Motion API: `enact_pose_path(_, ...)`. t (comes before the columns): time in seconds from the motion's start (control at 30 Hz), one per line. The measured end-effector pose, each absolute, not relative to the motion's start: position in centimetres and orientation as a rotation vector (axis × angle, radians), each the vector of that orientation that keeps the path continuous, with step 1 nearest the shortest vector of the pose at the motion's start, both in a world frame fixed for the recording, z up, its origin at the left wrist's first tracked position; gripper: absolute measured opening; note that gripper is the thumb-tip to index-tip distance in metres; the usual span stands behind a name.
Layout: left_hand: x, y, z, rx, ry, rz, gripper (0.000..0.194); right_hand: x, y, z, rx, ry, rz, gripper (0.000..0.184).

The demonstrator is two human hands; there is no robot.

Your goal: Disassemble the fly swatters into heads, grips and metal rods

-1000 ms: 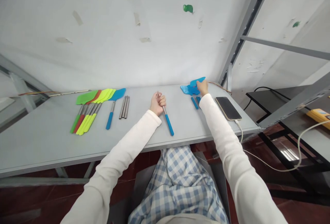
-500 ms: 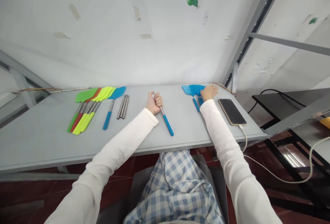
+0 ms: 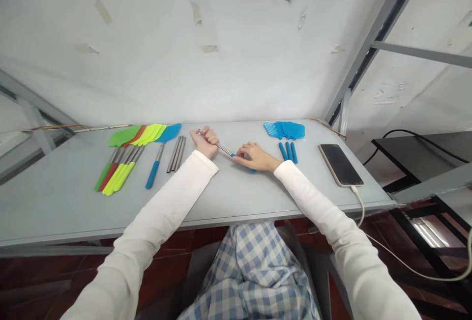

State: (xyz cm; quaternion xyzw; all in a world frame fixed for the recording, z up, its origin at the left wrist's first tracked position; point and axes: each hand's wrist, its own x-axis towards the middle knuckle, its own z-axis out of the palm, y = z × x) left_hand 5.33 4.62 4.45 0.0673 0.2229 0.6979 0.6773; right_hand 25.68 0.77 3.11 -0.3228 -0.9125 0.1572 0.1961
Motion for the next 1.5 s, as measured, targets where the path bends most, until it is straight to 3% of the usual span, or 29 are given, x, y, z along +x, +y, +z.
enact_pose_path(0.27,5.3,4.5,5.0,0.33,0.436,1.724,0.031,25.9,1.2,2.1,-1.183,-2.412,0.45,0.03)
enact_pose_path(0.63,8.9,2.6,4.1,0.465,0.472,1.511,0.036,25.5,0.5,2.3,-1.33,-2.325,0.27,0.028)
enact_pose_path(1.07,10.2,2.6,4.5,0.301,0.511,1.429,0.051,23.5,-0.1,2.1,-1.424,-2.244,0.377,0.035)
enact_pose_path(1.17,9.7,2.8,4.2,0.369,0.547,1.385,0.045,23.6,-0.1,1.9,-1.417,-2.206,0.466,0.034)
enact_pose_path(1.4,11.7,1.5,2.7,0.724,0.684,1.324,0.007,24.0,1.2,1.0,-1.221,-1.924,0.559,0.042)
enact_pose_path(1.5,12.2,1.2,2.3,0.826,0.731,1.407,0.008,24.0,1.5,0.4,-1.209,-1.858,0.509,0.035)
